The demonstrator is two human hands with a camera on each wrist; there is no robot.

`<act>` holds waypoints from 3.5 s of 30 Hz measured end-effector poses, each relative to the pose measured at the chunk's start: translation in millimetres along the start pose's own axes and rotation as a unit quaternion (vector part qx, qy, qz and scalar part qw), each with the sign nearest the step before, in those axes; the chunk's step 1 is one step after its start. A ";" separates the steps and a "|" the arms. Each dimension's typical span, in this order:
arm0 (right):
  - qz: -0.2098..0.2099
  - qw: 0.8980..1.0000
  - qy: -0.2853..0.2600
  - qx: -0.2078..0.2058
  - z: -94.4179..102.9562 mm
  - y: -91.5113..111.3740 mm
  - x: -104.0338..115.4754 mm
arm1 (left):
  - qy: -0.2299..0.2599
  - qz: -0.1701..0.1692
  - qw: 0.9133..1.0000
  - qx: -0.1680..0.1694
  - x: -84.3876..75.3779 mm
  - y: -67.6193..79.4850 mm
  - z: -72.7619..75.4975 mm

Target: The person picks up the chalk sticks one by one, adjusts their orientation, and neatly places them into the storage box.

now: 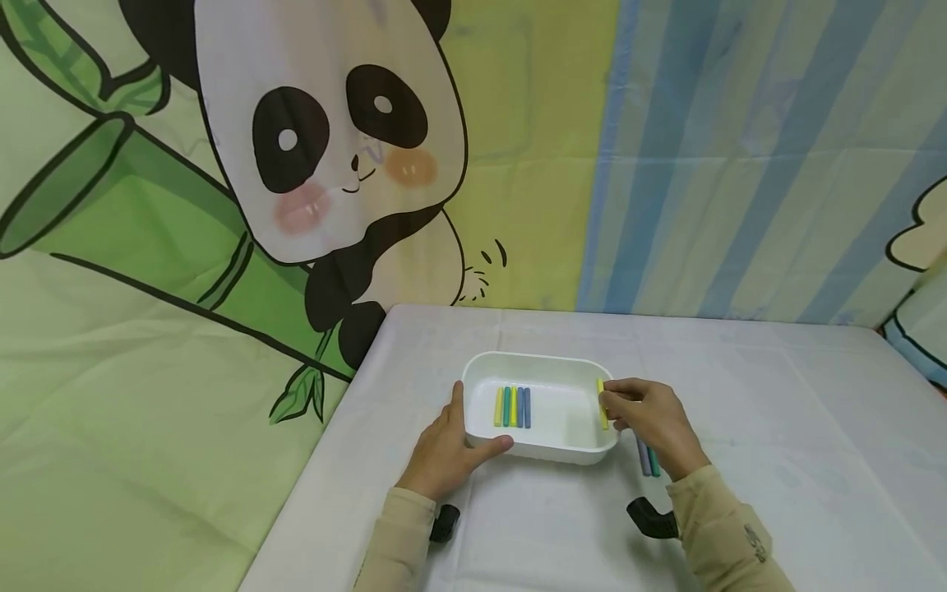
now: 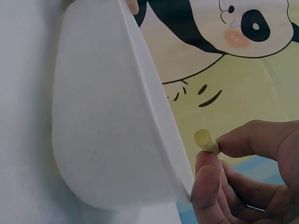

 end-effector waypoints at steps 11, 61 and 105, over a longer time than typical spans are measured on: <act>0.006 1.000 0.026 -0.016 -13.9 -3.2 11.4 | -0.002 -0.001 1.000 0.003 -0.2 -0.3 -0.2; -0.033 0.999 0.003 -0.011 -70.7 -39.2 6.8 | -0.007 0.007 1.000 0.006 -0.8 -1.4 -1.2; -0.073 0.994 0.079 -0.011 -100.2 -59.0 -3.2 | -0.008 -0.006 1.000 0.004 -0.6 -1.1 1.6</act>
Point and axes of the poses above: each hand's wrist, its own y-axis away from the middle knuckle, its own z-axis out of the back of the hand, x = y × z, the point moved 2 cm from there along -y, towards the middle knuckle, and after that the axes turned 7 degrees about -y, right-handed, at the moved point
